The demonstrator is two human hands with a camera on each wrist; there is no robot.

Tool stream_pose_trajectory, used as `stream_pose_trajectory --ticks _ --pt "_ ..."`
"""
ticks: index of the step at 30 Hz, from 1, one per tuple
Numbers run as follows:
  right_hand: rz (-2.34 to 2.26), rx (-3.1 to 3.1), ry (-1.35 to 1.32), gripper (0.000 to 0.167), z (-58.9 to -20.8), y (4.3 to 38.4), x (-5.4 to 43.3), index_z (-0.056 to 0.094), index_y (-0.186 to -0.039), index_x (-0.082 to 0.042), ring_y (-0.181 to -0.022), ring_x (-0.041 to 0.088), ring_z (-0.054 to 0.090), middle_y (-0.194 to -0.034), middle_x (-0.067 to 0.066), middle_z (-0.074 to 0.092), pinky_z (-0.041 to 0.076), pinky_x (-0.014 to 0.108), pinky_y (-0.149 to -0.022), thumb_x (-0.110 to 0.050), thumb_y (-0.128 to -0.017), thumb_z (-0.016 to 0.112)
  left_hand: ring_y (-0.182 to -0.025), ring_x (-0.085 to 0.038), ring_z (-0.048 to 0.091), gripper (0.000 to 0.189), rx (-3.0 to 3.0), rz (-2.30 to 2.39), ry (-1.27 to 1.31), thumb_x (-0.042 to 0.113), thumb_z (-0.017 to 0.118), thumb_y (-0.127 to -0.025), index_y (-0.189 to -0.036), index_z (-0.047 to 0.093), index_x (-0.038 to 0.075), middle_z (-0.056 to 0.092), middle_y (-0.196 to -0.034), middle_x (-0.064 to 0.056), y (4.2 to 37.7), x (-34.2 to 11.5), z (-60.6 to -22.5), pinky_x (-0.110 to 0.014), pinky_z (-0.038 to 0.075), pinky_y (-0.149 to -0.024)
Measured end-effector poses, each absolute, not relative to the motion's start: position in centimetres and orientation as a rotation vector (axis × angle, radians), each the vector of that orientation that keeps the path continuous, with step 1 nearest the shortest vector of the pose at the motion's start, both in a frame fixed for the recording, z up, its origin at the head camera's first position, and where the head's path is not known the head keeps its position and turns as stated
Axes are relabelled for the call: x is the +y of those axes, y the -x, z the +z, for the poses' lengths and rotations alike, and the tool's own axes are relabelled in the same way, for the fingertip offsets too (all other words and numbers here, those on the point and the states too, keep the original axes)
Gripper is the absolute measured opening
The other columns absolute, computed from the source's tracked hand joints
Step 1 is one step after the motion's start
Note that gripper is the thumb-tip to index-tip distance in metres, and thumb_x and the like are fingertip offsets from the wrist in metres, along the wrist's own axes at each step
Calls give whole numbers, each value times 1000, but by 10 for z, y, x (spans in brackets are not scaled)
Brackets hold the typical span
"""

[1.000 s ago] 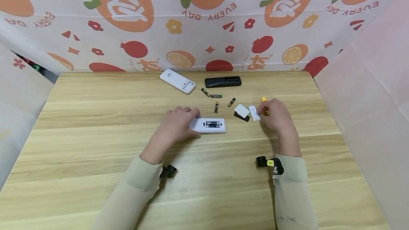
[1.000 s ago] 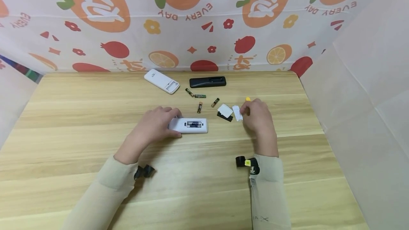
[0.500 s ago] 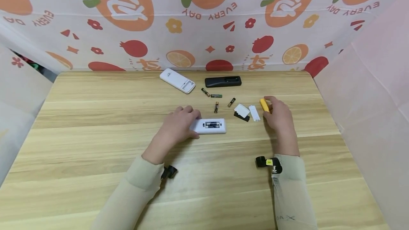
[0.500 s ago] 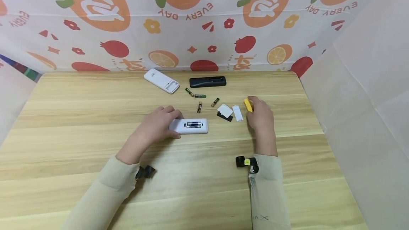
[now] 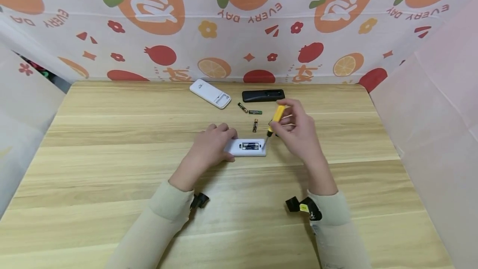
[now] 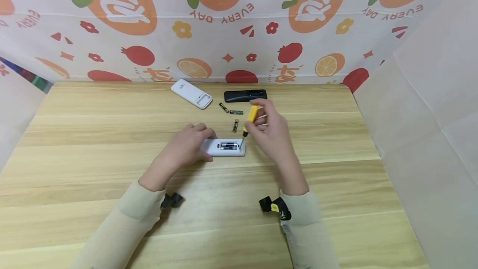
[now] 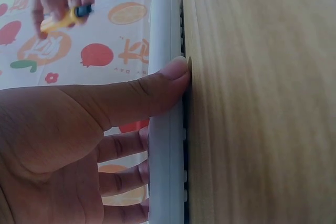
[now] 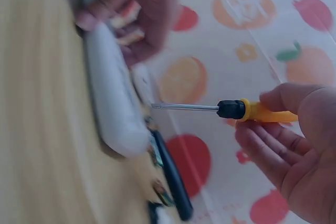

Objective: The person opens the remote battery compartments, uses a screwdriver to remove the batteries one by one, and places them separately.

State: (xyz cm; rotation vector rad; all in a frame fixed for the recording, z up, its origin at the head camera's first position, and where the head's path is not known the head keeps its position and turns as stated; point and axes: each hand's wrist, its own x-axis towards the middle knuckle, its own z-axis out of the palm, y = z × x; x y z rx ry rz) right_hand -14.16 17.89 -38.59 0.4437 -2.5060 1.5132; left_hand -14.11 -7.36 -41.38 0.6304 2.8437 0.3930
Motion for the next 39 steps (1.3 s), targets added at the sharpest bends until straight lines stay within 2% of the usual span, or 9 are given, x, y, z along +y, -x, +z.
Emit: stream_pose_trajectory --ticks 10,14,19,22,25,32,39 --pt "1388 -2563 -576 43 -393 137 154 50 -131 -14 -89 14 70 -105 7 63 58 24 -74 -15 -93 71 -103 -31 54 57 2848 394 -637 35 91 -71 -120 66 19 62 -119 -7 140 -73 -412 -49 50 -82" --pt "1395 -2556 -610 38 -393 135 153 54 -127 -16 -91 12 69 -107 4 67 58 27 -76 -19 -93 71 -105 -32 54 57 2838 401 -633 35 90 -72 -121 65 18 62 -121 -8 140 -72 -412 -51 50 -84" --pt "1458 -2484 -733 26 -392 134 150 62 -118 -16 -88 11 68 -100 -1 70 58 30 -78 -20 -94 70 -106 -32 54 59 2835 396 -634 35 90 -72 -123 65 18 61 -122 -8 141 -72 -412 -52 51 -84" --pt "1415 -2480 -776 25 -389 133 147 62 -117 -15 -84 9 68 -96 -3 70 58 27 -76 -18 -94 71 -105 -32 54 59 2839 386 -636 35 90 -73 -123 65 18 61 -121 -8 141 -73 -413 -52 51 -83" --pt "1352 -2515 -742 25 -384 131 146 61 -115 -14 -82 7 69 -97 -1 72 58 25 -74 -17 -92 72 -104 -32 54 59 2843 384 -639 35 90 -73 -123 65 18 62 -120 -8 141 -73 -413 -52 51 -82" --pt "1350 -2660 -637 17 -371 123 149 66 -101 -15 -75 9 65 -95 -2 72 57 24 -70 -17 -89 77 -104 -32 55 58 2841 357 -650 36 90 -73 -122 65 17 62 -120 -8 141 -71 -412 -49 51 -81" --pt "1175 -2732 -541 13 -371 122 144 69 -101 -14 -70 12 59 -85 -2 70 51 28 -66 -20 -91 74 -103 -31 55 58 2854 336 -669 37 89 -73 -121 65 17 62 -121 -7 141 -71 -412 -48 52 -79"
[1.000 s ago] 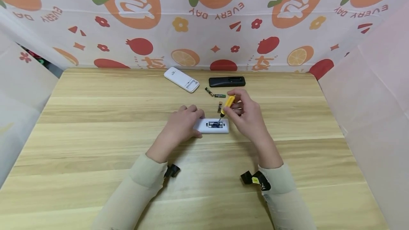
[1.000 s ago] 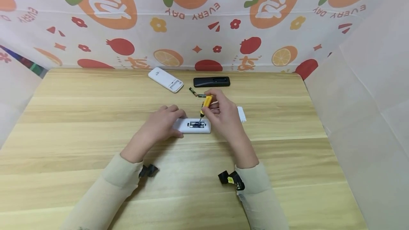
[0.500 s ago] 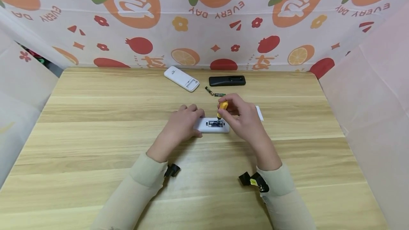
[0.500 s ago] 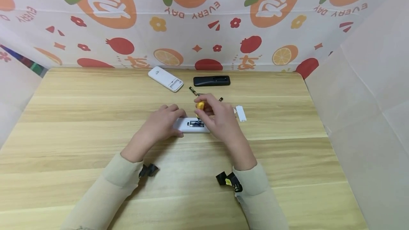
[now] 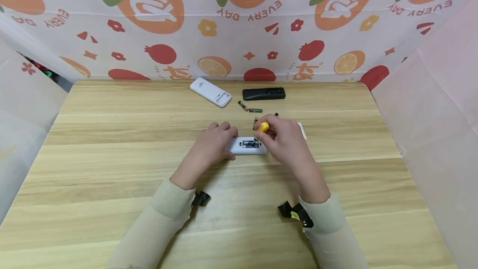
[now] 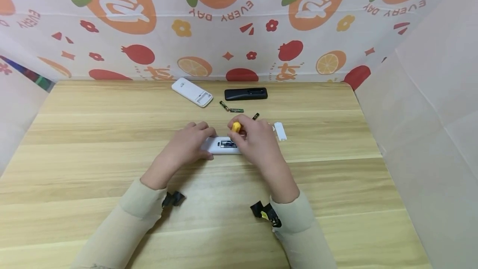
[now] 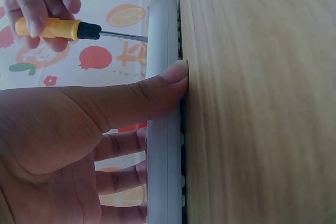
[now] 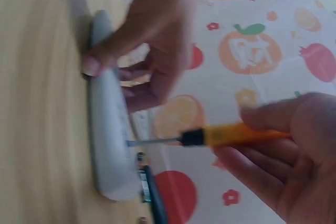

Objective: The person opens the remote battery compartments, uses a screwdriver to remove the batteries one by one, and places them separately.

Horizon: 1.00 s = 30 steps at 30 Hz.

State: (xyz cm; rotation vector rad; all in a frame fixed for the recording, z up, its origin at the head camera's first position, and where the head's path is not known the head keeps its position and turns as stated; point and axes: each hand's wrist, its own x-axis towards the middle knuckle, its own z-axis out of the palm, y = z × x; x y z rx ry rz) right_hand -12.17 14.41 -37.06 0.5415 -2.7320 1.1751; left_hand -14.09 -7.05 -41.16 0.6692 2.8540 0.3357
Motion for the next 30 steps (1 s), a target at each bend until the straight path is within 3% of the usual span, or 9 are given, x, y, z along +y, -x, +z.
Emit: stream_pose_trajectory --ticks 12,16,23,30 --pt "1137 -2797 -460 12 -368 121 146 69 -99 -15 -67 15 55 -77 -2 65 49 30 -62 -21 -90 76 -103 -31 56 58 2856 347 -680 36 90 -72 -120 66 16 63 -120 -7 140 -73 -412 -48 52 -79" --pt "1002 -2812 -522 15 -366 116 141 69 -100 -16 -69 16 55 -76 -2 66 47 31 -67 -24 -89 77 -103 -31 56 56 2858 346 -690 36 90 -72 -119 67 15 63 -120 -8 141 -72 -410 -47 53 -79" --pt "775 -2910 -699 15 -356 104 131 74 -100 -17 -63 13 55 -80 -1 72 46 29 -62 -21 -87 79 -102 -29 57 55 2852 354 -685 37 90 -72 -118 68 15 64 -119 -7 141 -73 -411 -45 53 -80" --pt "981 -2947 -573 17 -357 113 146 76 -100 -17 -71 16 57 -84 -3 70 47 30 -67 -25 -85 80 -104 -29 59 56 2833 364 -721 37 89 -72 -119 70 15 65 -120 -7 144 -77 -408 -45 52 -84"
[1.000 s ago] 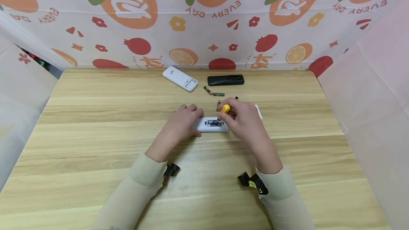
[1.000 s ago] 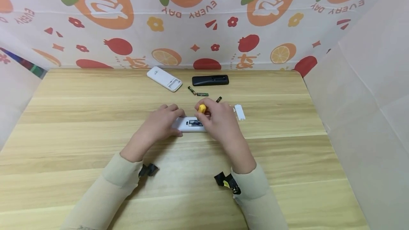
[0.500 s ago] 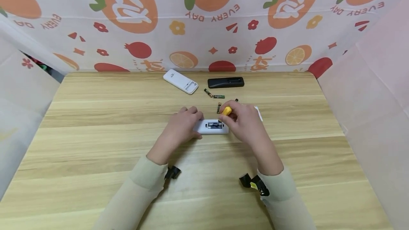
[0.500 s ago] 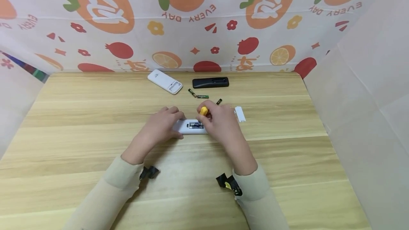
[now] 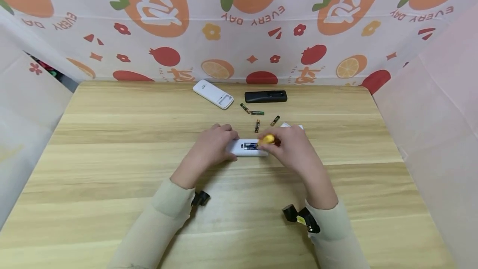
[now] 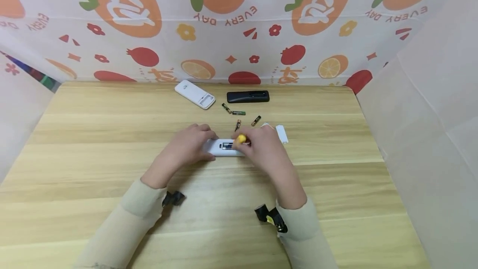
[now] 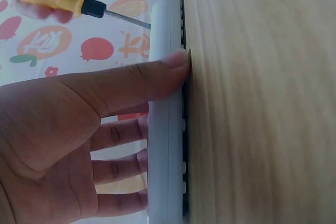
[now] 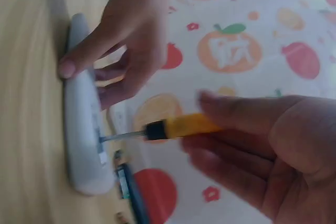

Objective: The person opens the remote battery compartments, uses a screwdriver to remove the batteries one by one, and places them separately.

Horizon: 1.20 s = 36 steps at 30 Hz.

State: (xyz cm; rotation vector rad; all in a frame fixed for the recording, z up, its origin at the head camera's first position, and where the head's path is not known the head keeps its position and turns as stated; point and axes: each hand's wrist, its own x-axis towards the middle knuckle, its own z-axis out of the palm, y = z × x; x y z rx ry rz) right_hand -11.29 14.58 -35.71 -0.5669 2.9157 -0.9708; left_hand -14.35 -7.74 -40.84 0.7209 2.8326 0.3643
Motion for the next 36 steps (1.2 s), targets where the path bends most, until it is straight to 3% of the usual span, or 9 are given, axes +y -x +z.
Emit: stream_pose_trajectory --ticks 7,14,28,36 --pt "-1043 2992 609 17 -370 124 133 67 -103 -16 -71 15 57 -82 -1 68 49 31 -69 -28 -91 73 -102 -28 59 54 2842 334 -733 37 89 -72 -118 71 14 65 -119 -7 144 -79 -408 -43 52 -83" --pt "-810 3081 788 17 -365 114 118 70 -98 -14 -65 14 60 -83 0 73 50 32 -62 -19 -85 81 -99 -26 59 53 2854 366 -740 37 89 -73 -118 72 14 66 -117 -6 146 -77 -410 -41 52 -82" --pt "-933 2819 803 19 -363 115 153 72 -84 -16 -73 13 60 -83 -7 70 50 32 -71 -7 -76 87 -96 -24 60 56 2801 351 -773 42 87 -75 -123 72 16 67 -111 -4 151 -79 -410 -41 51 -79" --pt "-941 2742 878 21 -368 119 154 70 -86 -17 -81 13 61 -89 -9 72 50 32 -77 -5 -77 85 -96 -23 59 57 2782 373 -793 44 82 -80 -127 70 16 67 -113 -3 150 -83 -410 -39 50 -78"
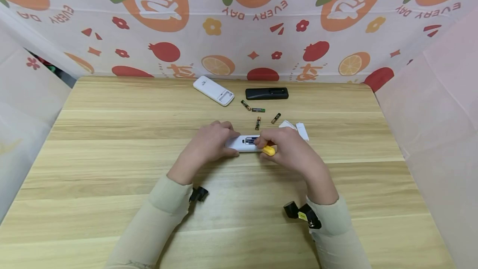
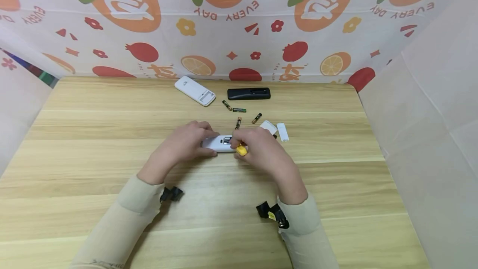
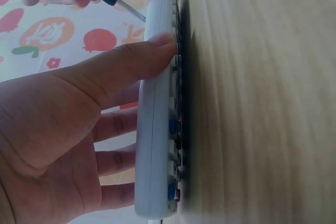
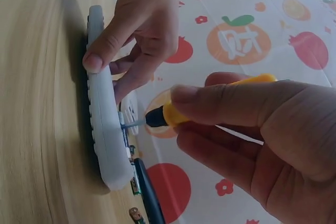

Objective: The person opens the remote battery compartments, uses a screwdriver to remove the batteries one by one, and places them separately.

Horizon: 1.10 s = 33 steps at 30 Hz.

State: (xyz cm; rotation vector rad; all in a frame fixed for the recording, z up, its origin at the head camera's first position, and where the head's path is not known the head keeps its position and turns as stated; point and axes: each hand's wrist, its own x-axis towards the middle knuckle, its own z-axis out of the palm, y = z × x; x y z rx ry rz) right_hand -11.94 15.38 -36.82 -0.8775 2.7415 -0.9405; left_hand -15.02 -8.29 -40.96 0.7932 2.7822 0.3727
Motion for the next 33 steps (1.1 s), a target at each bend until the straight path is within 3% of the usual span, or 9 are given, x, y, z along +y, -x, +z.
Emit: stream_pose_trajectory --ticks 5,12,26,33 --pt "-949 2833 815 16 -369 121 158 71 -87 -18 -77 13 60 -90 -7 72 50 31 -71 -9 -81 83 -99 -24 59 57 2792 382 -771 44 84 -78 -126 70 17 66 -114 -3 149 -82 -410 -41 51 -81" --pt "-983 2869 774 17 -369 123 164 72 -90 -18 -83 13 65 -99 -4 75 54 33 -75 -11 -81 83 -100 -26 59 57 2799 379 -753 43 85 -77 -125 70 18 66 -116 -4 148 -81 -410 -43 51 -82" --pt "-1069 2813 850 19 -375 122 159 71 -95 -17 -83 11 64 -98 -6 75 53 31 -76 -13 -81 84 -100 -26 58 57 2804 392 -740 44 85 -76 -126 70 19 65 -116 -3 146 -81 -411 -44 51 -80" --pt "-1147 2837 796 19 -373 121 161 72 -100 -18 -83 16 62 -100 -6 73 55 37 -75 -19 -83 82 -101 -26 57 58 2814 371 -727 43 87 -75 -125 69 19 64 -118 -3 146 -79 -413 -43 51 -80"
